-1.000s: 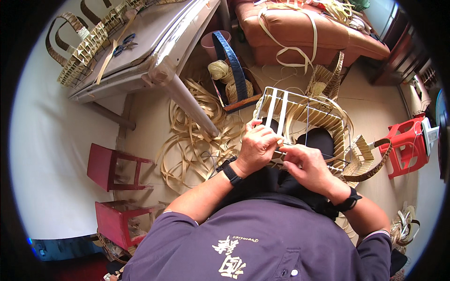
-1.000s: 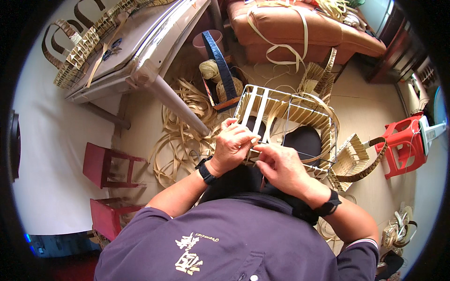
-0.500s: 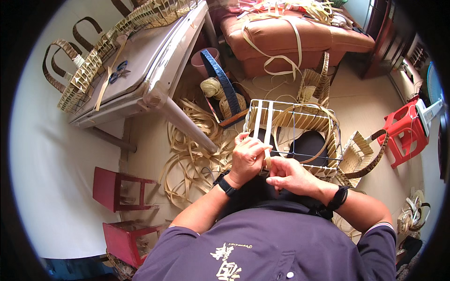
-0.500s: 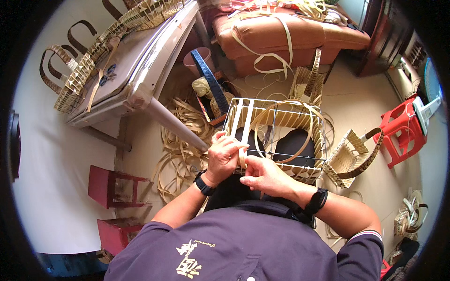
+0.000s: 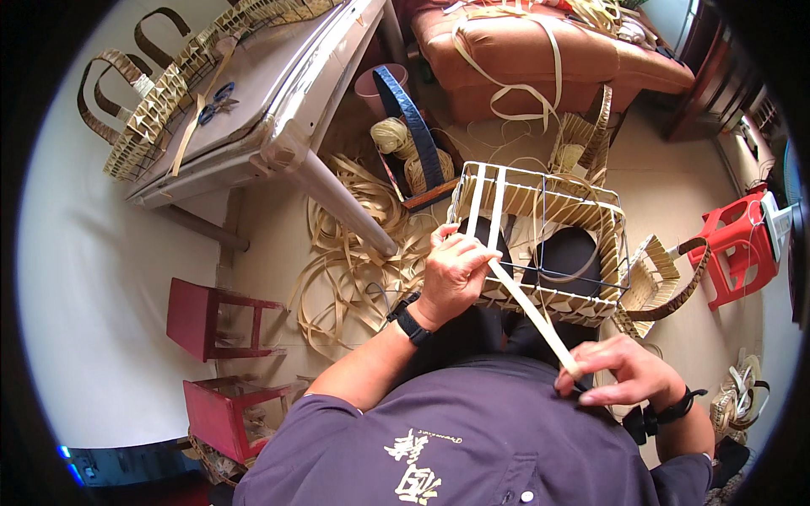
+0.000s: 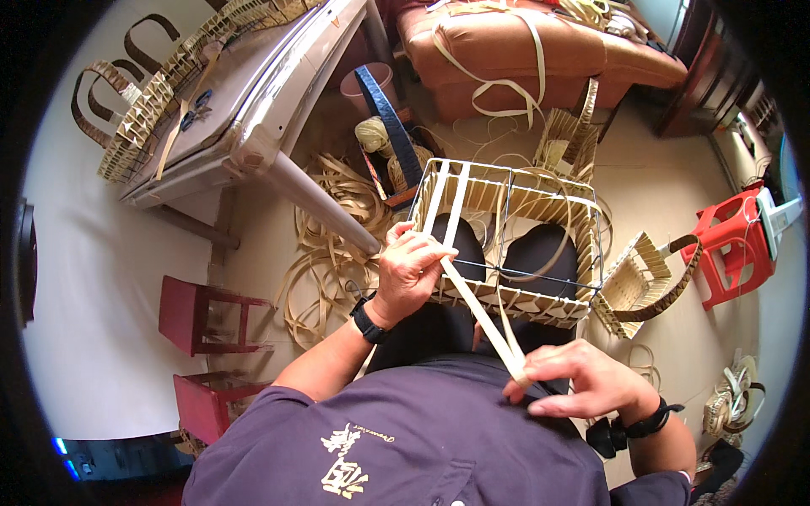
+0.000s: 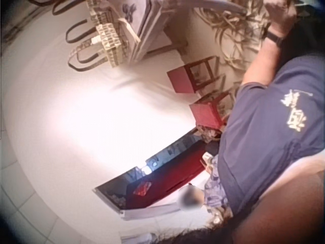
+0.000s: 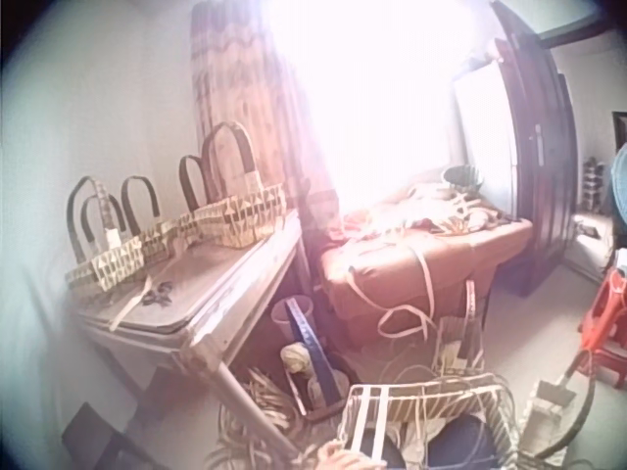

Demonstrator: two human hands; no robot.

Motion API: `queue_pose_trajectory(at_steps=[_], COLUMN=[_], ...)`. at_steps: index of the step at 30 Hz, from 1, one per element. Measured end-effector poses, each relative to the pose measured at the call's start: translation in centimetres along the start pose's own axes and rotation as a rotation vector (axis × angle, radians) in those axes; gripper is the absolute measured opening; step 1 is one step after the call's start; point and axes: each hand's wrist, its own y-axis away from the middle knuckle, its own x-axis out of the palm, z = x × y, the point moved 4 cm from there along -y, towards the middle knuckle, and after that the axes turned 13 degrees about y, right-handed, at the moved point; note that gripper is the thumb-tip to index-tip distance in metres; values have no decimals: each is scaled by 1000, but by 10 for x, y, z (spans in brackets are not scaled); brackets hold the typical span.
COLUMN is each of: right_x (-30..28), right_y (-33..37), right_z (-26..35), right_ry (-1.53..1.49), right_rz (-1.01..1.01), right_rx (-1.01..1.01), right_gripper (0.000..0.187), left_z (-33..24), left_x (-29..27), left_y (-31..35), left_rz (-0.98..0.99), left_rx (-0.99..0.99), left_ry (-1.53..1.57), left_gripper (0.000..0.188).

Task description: The person weaves a basket by hand, threading strips of bamboo through the frame and securing them by tucking the ends into the weave.

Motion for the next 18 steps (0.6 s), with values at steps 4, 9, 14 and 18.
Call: queue_pose_trajectory(at_steps=[4, 9, 14, 18], right_x=[6, -20, 3, 4], right_y=[29, 40, 35, 14], right_z=[-12, 16, -2, -11], right_ry=[-610, 407, -753, -769], right_rz=[69, -68, 209, 336], right_rx=[4, -39, -214, -304], right_gripper=[31, 21, 26, 28], left_z=[-6, -5, -7, -5], left_x=[2, -3, -2, -1], left_y=[-3, -3, -3, -1], left_rz=[22, 10, 20, 19], left_rx=[-78, -82, -33, -102], left_ry=[46, 34, 27, 57], left_gripper=[12, 12, 14, 16])
